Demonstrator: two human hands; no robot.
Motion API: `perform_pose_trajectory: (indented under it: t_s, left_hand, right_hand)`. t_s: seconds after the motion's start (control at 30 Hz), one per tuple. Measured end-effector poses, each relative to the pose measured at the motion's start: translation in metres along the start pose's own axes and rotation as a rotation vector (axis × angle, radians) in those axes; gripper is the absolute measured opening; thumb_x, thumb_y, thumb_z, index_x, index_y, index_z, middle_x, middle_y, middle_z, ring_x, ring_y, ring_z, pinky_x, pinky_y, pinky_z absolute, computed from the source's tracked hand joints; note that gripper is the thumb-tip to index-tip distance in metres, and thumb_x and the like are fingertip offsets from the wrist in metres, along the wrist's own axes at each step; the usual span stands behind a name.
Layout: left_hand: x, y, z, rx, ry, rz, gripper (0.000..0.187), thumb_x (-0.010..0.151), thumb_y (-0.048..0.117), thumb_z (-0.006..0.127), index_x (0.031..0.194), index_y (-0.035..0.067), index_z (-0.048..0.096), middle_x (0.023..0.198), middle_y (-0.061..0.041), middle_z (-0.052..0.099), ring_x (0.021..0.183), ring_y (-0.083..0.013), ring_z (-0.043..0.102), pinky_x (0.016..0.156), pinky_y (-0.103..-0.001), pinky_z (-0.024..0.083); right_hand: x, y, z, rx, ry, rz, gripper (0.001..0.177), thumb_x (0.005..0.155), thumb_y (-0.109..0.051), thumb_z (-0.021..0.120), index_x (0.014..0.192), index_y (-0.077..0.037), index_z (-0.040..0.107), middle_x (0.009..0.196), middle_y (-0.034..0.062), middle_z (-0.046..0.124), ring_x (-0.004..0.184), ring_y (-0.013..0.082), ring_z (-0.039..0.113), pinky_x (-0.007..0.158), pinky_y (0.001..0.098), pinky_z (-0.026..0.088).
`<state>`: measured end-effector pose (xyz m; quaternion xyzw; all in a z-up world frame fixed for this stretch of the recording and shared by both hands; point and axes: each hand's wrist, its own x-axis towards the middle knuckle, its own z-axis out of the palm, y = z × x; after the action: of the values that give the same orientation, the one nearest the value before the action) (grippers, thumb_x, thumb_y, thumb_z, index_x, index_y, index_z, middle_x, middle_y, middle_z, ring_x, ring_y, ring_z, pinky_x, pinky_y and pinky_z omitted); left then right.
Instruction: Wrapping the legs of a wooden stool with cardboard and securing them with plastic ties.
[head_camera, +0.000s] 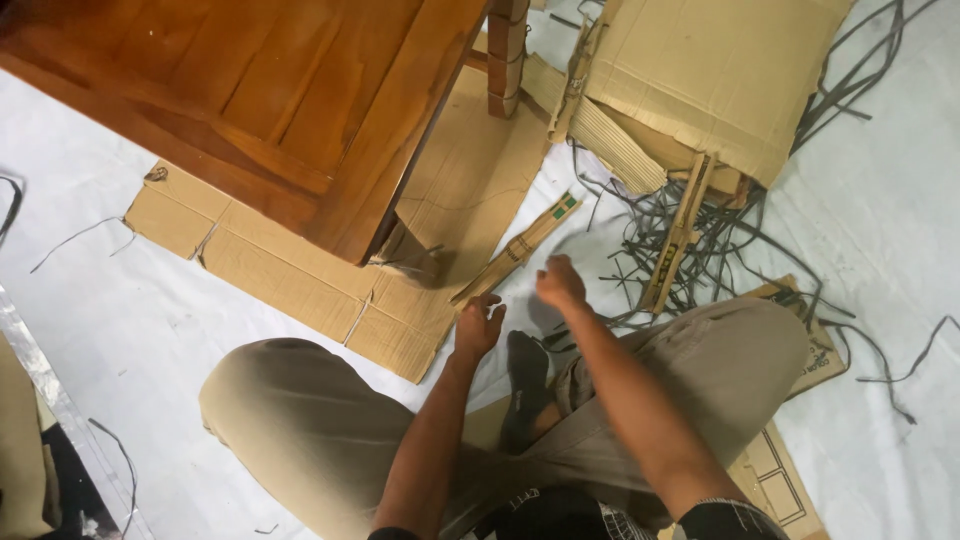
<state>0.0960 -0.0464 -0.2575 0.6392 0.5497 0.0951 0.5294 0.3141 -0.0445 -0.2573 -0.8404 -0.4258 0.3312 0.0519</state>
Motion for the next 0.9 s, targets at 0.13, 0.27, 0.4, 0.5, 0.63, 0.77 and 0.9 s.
perform_pose_trajectory:
  t_s: [0.13, 0.27, 0.4, 0.5, 0.63, 0.77, 0.9]
  left_hand:
    - [0.001, 0.010, -0.011, -0.018, 0.036, -0.038, 0.042, 0.102, 0.042, 0.052, 0.122, 0.010, 0.069, 0.115, -0.021, 0.071, 0.112, -0.0434, 0.068, 0.102, -0.056, 0.052]
    - [-0.001, 0.024, -0.027, -0.206, 0.079, -0.148, 0.058, 0.098, 0.055, 0.045, 0.119, 0.008, 0.073, 0.118, -0.023, 0.072, 0.118, -0.0453, 0.063, 0.106, -0.058, 0.046]
    - [0.008, 0.007, -0.024, -0.209, 0.162, -0.170, 0.039, 0.090, 0.041, 0.058, 0.116, 0.019, 0.077, 0.099, -0.008, 0.079, 0.109, -0.0344, 0.070, 0.099, -0.047, 0.052]
    - [0.019, -0.016, -0.018, -0.184, 0.245, -0.175, 0.036, 0.087, 0.040, 0.063, 0.111, 0.018, 0.079, 0.097, -0.008, 0.079, 0.105, -0.0344, 0.071, 0.094, -0.048, 0.054]
    - [-0.009, 0.014, -0.036, -0.161, 0.274, -0.124, 0.032, 0.089, 0.037, 0.064, 0.112, 0.020, 0.080, 0.098, -0.008, 0.079, 0.104, -0.0378, 0.071, 0.092, -0.048, 0.054]
    - [-0.018, 0.020, -0.041, 0.004, 0.214, -0.083, 0.028, 0.088, 0.043, 0.067, 0.110, 0.030, 0.079, 0.100, -0.007, 0.079, 0.104, -0.0372, 0.071, 0.094, -0.048, 0.056]
    - [-0.015, 0.001, -0.037, 0.003, 0.225, -0.034, 0.033, 0.090, 0.050, 0.063, 0.112, 0.029, 0.078, 0.094, -0.006, 0.079, 0.100, -0.0349, 0.073, 0.090, -0.048, 0.058]
  right_hand:
    - [-0.051, -0.054, -0.023, -0.028, -0.070, -0.211, 0.027, 0.098, -0.023, 0.053, 0.102, -0.005, 0.074, 0.117, 0.0227, 0.066, 0.117, 0.0468, 0.064, 0.101, 0.0564, 0.053]
    - [-0.085, -0.081, -0.041, 0.042, -0.341, -0.403, 0.029, 0.093, -0.020, 0.054, 0.088, -0.003, 0.077, 0.101, 0.0232, 0.075, 0.108, 0.0484, 0.067, 0.097, 0.0582, 0.052]
    - [-0.092, -0.084, -0.035, -0.027, -0.534, -0.406, 0.029, 0.089, -0.039, 0.064, 0.093, -0.015, 0.081, 0.089, 0.0113, 0.080, 0.101, 0.0355, 0.074, 0.092, 0.0480, 0.057]
    - [-0.069, -0.069, -0.018, -0.010, -0.441, -0.380, 0.030, 0.091, -0.036, 0.062, 0.103, -0.013, 0.078, 0.099, 0.0165, 0.078, 0.108, 0.0399, 0.070, 0.095, 0.0527, 0.054]
    - [-0.052, -0.069, -0.002, 0.322, -0.291, -0.219, 0.042, 0.103, -0.042, 0.057, 0.130, -0.013, 0.071, 0.125, 0.0162, 0.072, 0.123, 0.0383, 0.064, 0.101, 0.0530, 0.051]
    - [-0.061, -0.099, -0.003, 0.811, -0.207, -0.138, 0.044, 0.104, -0.039, 0.058, 0.129, -0.004, 0.066, 0.121, 0.0208, 0.073, 0.119, 0.0317, 0.068, 0.098, 0.0483, 0.051]
    - [-0.035, -0.101, 0.021, 0.922, -0.184, -0.163, 0.028, 0.107, -0.028, 0.062, 0.125, -0.008, 0.069, 0.098, 0.0134, 0.075, 0.090, 0.0259, 0.075, 0.075, 0.0406, 0.064]
